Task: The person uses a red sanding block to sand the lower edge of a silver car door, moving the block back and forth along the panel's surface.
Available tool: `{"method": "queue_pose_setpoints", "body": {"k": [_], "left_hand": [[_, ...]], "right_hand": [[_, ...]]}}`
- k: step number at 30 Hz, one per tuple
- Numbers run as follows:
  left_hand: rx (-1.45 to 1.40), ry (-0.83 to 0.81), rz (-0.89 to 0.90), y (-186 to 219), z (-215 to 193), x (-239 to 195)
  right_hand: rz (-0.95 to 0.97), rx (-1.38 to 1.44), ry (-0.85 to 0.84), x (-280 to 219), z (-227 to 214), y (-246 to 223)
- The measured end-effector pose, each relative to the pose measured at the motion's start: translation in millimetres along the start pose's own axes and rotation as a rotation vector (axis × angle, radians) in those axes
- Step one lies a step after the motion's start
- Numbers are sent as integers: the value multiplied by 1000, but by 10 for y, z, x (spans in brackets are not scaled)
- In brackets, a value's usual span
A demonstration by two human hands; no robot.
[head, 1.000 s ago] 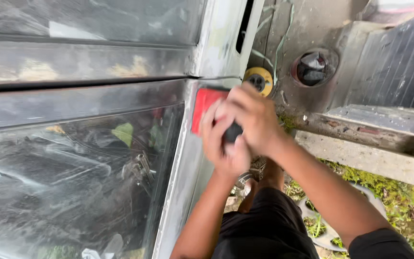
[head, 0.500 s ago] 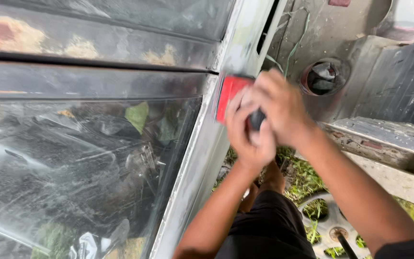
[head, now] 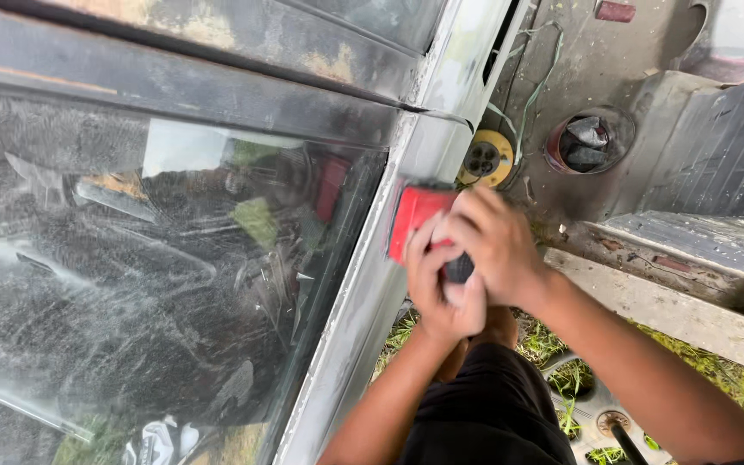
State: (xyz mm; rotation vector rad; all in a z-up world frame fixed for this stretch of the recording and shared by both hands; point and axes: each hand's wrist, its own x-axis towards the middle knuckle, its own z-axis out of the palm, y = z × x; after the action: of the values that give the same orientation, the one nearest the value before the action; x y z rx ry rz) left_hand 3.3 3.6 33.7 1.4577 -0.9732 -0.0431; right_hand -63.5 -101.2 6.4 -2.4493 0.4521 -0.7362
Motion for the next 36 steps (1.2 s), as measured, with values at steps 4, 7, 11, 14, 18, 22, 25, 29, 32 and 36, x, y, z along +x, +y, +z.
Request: {"method": "queue_pose_setpoints", "body": {"k": [4, 7, 11, 14, 18, 22, 25, 29, 32, 36], "left_hand": [[65, -76, -1, -25, -223, -18], [-58, -123, -8, 67, -187, 305], [1, -14, -103, 388, -352, 123], [53, 75, -105, 369, -524, -232], [-17, -96, -126, 336, -396, 1], [-36, -144, -107, 487, -192, 241], [41, -164, -44, 561, -277, 121], [121, 12, -62, 408, -437, -505], [78, -30, -65, 357, -364, -326], [20, -156, -103, 572, -187, 123]], "right_hand": [[-22, -32, -24, 153, -54, -88], [-11, -8, 104, 392, -207, -42], [21, 4, 105, -56, 117, -302], [15, -40, 40, -319, 326, -491], [56, 5, 106, -87, 124, -179], [120, 79, 252, 142, 6, -53], [61, 39, 406, 27, 107, -307], [187, 60, 117, -164, 17, -833], [146, 56, 106, 40, -46, -506], [178, 120, 235, 505, -294, -183]]}}
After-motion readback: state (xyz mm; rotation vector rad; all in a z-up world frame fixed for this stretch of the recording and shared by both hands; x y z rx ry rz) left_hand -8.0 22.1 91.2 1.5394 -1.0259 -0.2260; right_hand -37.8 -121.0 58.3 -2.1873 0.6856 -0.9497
